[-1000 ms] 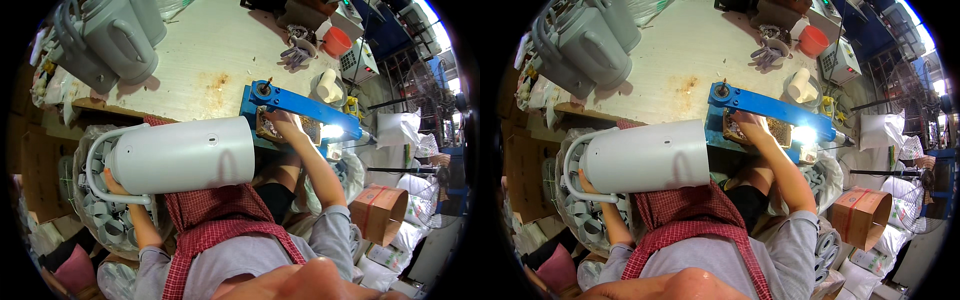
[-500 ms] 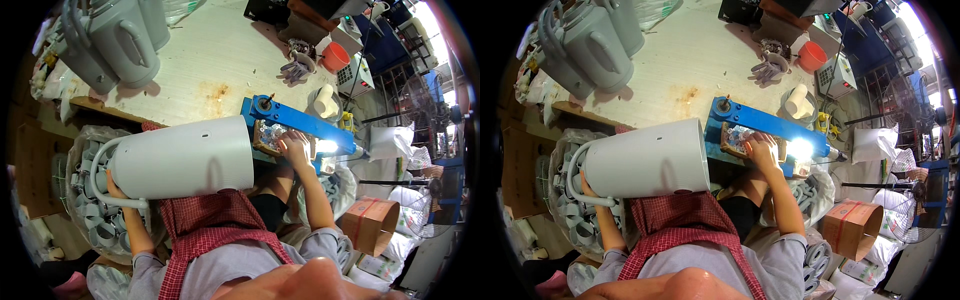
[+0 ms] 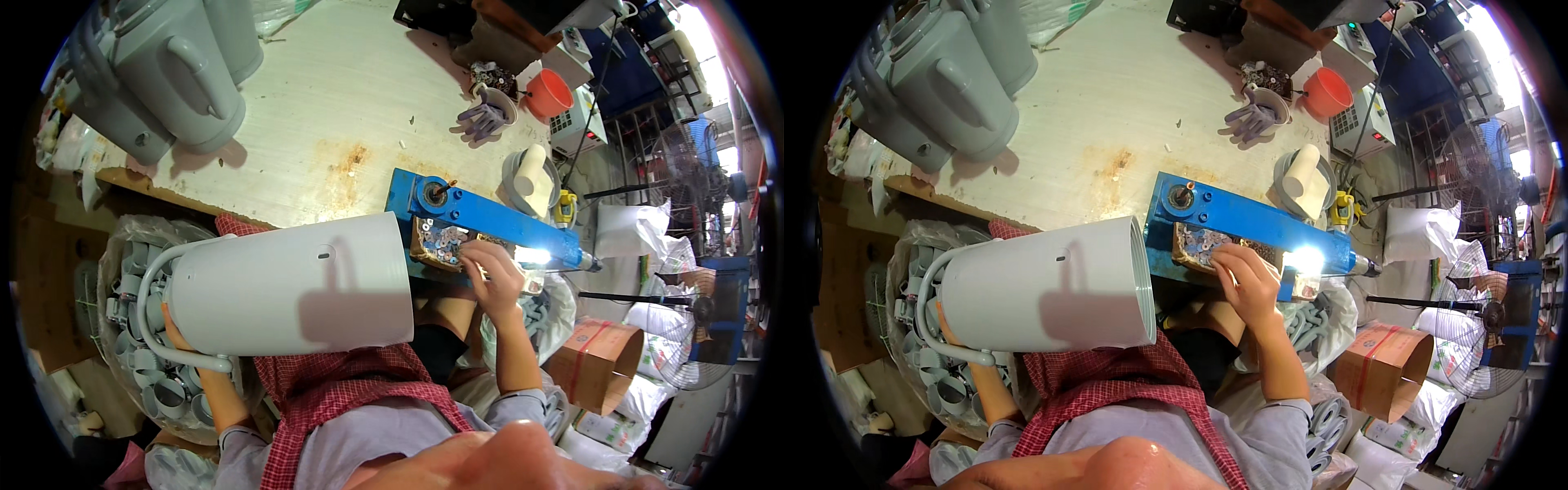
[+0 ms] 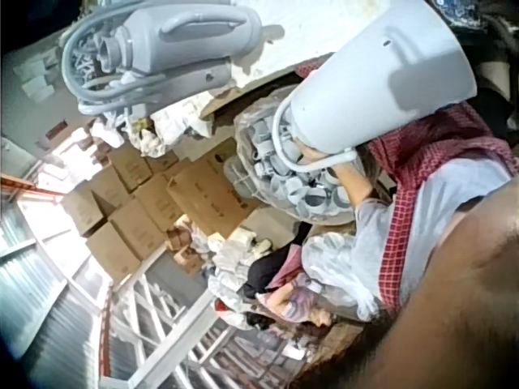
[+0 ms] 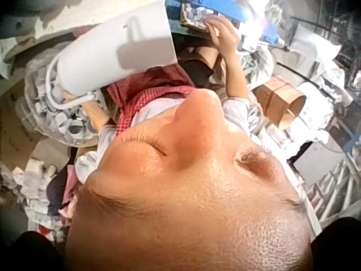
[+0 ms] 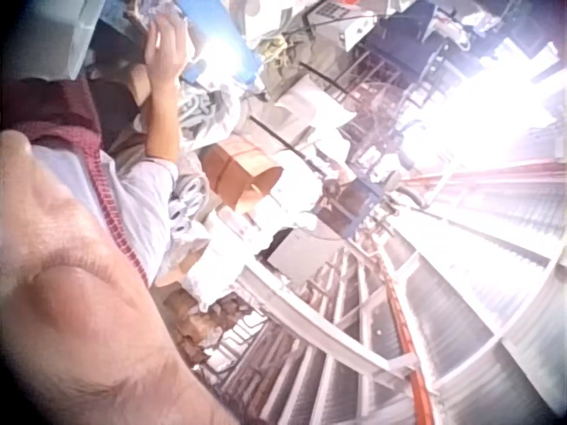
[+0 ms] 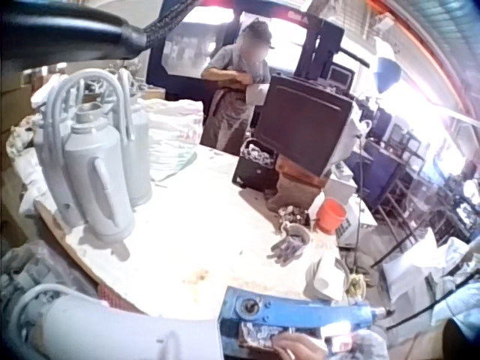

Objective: The person assembles grey electric kettles by hand in a workshop. They pick up kettle bodies and handles from a plastic bag, attach the handles to the bodies, and place the finished units on a table. The person also uses a blue tool to press a small component into the kettle's spout area.

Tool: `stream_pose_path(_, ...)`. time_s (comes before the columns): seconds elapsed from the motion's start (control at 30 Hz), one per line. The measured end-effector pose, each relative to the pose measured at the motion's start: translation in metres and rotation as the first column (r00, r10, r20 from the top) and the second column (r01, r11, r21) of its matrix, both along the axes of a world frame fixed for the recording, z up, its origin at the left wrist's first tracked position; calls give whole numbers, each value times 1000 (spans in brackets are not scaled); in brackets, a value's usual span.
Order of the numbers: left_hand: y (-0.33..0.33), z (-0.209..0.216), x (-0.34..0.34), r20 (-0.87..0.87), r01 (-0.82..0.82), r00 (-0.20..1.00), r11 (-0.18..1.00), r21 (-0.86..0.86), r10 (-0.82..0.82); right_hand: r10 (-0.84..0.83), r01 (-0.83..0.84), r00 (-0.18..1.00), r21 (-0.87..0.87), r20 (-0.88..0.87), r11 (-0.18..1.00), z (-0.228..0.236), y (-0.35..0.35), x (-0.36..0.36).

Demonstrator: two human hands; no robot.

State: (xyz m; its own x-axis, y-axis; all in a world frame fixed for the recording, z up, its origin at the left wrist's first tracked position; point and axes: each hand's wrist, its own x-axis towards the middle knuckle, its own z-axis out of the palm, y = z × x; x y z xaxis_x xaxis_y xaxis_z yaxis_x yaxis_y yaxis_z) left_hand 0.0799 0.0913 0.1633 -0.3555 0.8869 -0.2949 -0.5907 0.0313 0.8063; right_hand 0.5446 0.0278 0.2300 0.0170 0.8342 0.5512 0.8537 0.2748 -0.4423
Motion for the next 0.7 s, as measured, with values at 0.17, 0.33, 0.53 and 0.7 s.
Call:
stream_pose_path(0.17, -1, -23, -24, -185, 70, 981, 997, 39, -62, -78, -9, 978, 410, 195, 912, 51, 67, -9)
stream_pose_path(0.33, -1, -12, -17, -128, 27, 991, 999, -33, -31, 7, -111, 969, 410, 245, 905, 51, 89, -11)
stream_pose_path(0.53, -7, -21, -23, -84, 124, 990, 989, 81, -118, 51, -173, 947, 368, 317, 914, 52, 88, -8)
stream_pose_path(0.7, -5, 18, 23, -18, -130, 991, 991, -27, 129, 71, -153, 956, 278, 283, 948, 66, 76, -11)
